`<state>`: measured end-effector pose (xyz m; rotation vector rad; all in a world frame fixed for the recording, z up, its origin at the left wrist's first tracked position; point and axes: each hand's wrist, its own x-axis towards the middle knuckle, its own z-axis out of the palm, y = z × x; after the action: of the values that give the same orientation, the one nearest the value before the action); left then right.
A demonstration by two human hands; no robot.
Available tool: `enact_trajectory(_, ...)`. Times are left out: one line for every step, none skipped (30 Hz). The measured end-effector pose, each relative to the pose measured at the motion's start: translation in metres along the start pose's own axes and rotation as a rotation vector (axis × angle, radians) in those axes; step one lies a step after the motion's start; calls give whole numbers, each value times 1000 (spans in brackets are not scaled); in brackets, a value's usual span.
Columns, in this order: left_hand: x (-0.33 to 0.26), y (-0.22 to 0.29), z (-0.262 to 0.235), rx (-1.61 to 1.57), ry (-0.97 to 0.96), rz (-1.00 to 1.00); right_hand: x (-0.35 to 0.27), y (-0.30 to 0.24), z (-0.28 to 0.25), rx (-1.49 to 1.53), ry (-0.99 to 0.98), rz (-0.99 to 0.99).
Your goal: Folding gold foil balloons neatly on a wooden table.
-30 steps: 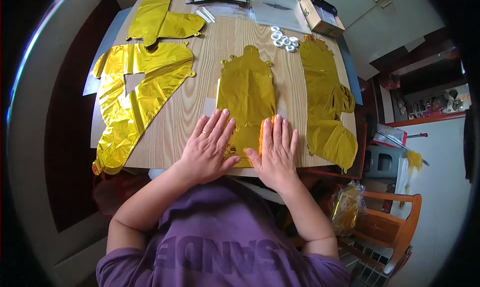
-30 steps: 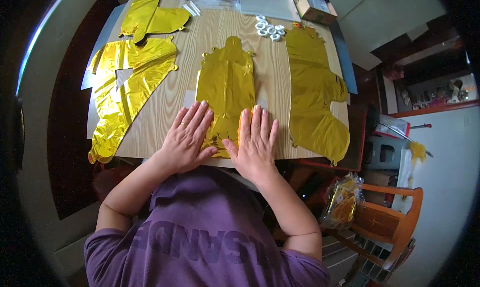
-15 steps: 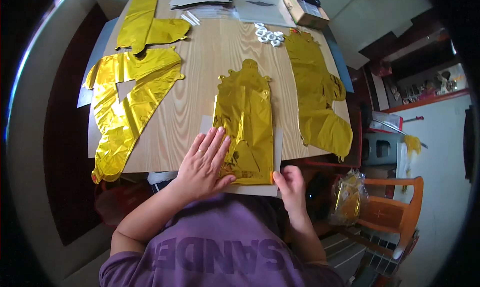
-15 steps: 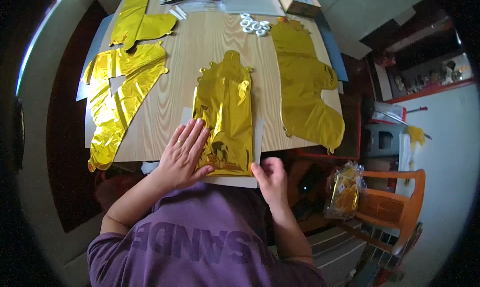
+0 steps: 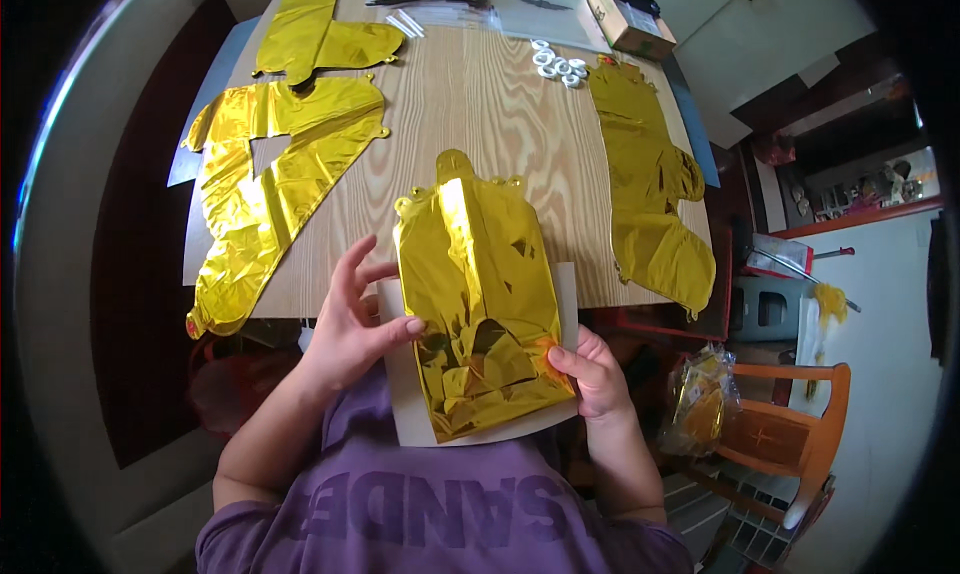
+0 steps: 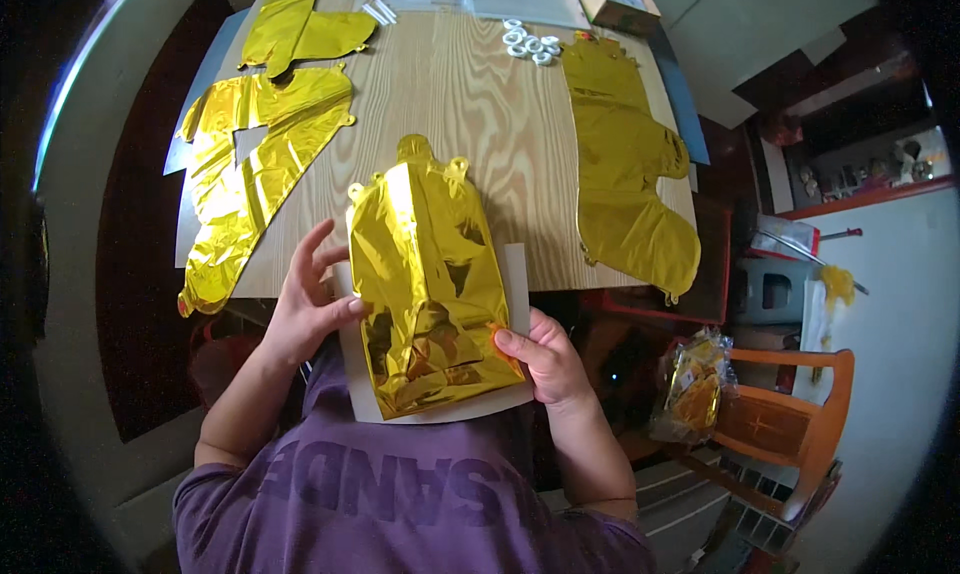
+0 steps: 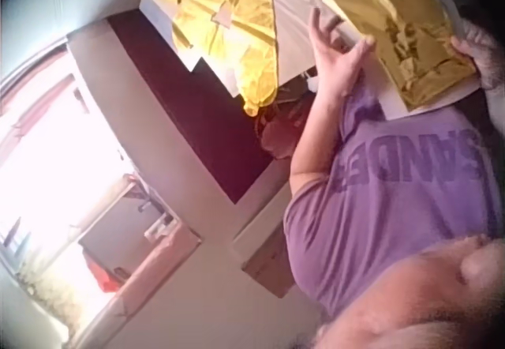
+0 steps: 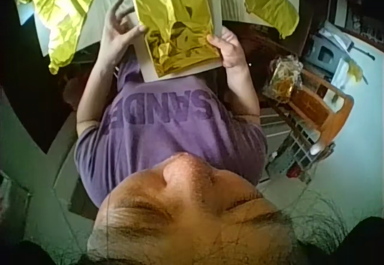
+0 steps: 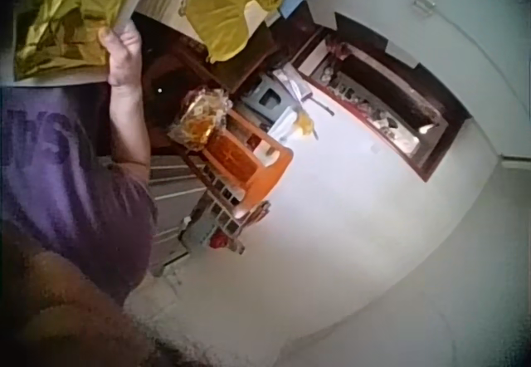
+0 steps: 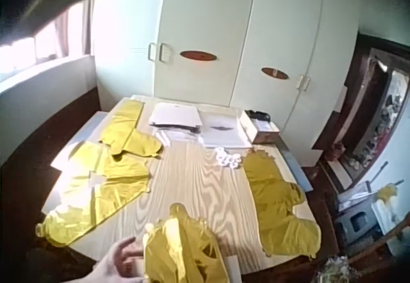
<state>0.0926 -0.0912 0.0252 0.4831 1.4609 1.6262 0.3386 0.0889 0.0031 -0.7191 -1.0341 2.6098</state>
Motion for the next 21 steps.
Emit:
enact_trajectory(7, 2, 0, 7, -38, 11, 2, -1, 2, -8, -3, 0)
enact_trajectory(15, 4, -2, 14, -77, 21, 4, -1, 4, -16, -6, -1)
enact_trajectory(21, 4, -2, 19, -117, 30, 2, 1, 2, -58, -11, -8)
enact_trajectory(22, 11, 3, 35, -98, 28, 0, 3, -3, -99, -14, -16)
enact_trajectory(22, 11, 3, 64, -102, 44, -2, 4, -8, -140, -18, -24)
enact_trajectory(20, 10, 3, 95, -109, 56, -4, 1, -15, -182, -56, -13)
enact_trajectory(19, 10, 3, 126, -116, 68, -5, -4, -22, -224, -94, -2)
enact_trajectory(18, 9, 3, 115, -134, 59, -4, -7, -26, -266, -132, 9)
enact_trajectory(16, 8, 4, 106, -153, 48, 0, -9, -18, -184, -70, -1)
enact_trajectory(15, 7, 5, 96, -172, 38, 7, -15, -2, -103, -8, -12)
enact_trajectory(15, 6, 6, 111, -174, 52, 14, -18, 7, -22, 54, -23)
enact_trajectory(15, 4, 7, 122, -174, 67, 20, -17, 6, -33, 83, -4)
enact_trajectory(15, 2, 8, 133, -173, 81, 20, -13, 1, -78, 81, -29)
enact_trajectory(16, -1, 7, 153, -166, 92, 22, -7, -6, -124, 79, -55)
enact_trajectory(18, -4, 3, 177, -152, 104, 24, -4, -9, -168, 68, -78)
enact_trajectory(18, -4, 2, 168, -155, 102, 23, -4, -9, -178, 64, -67)
enact_trajectory(17, -3, 0, 159, -157, 98, 21, -4, -9, -188, 61, -58)
enact_trajectory(15, 1, 1, 114, -179, 80, 19, -4, -8, -199, 60, -50)
enact_trajectory(13, 3, 2, 70, -202, 62, 19, -6, -5, -192, 67, -48)
enact_trajectory(12, 3, 2, 61, -207, 63, 18, -8, 0, -185, 74, -47)
enact_trajectory(11, 2, 4, 50, -215, 64, 17, -9, 2, -180, 83, -46)
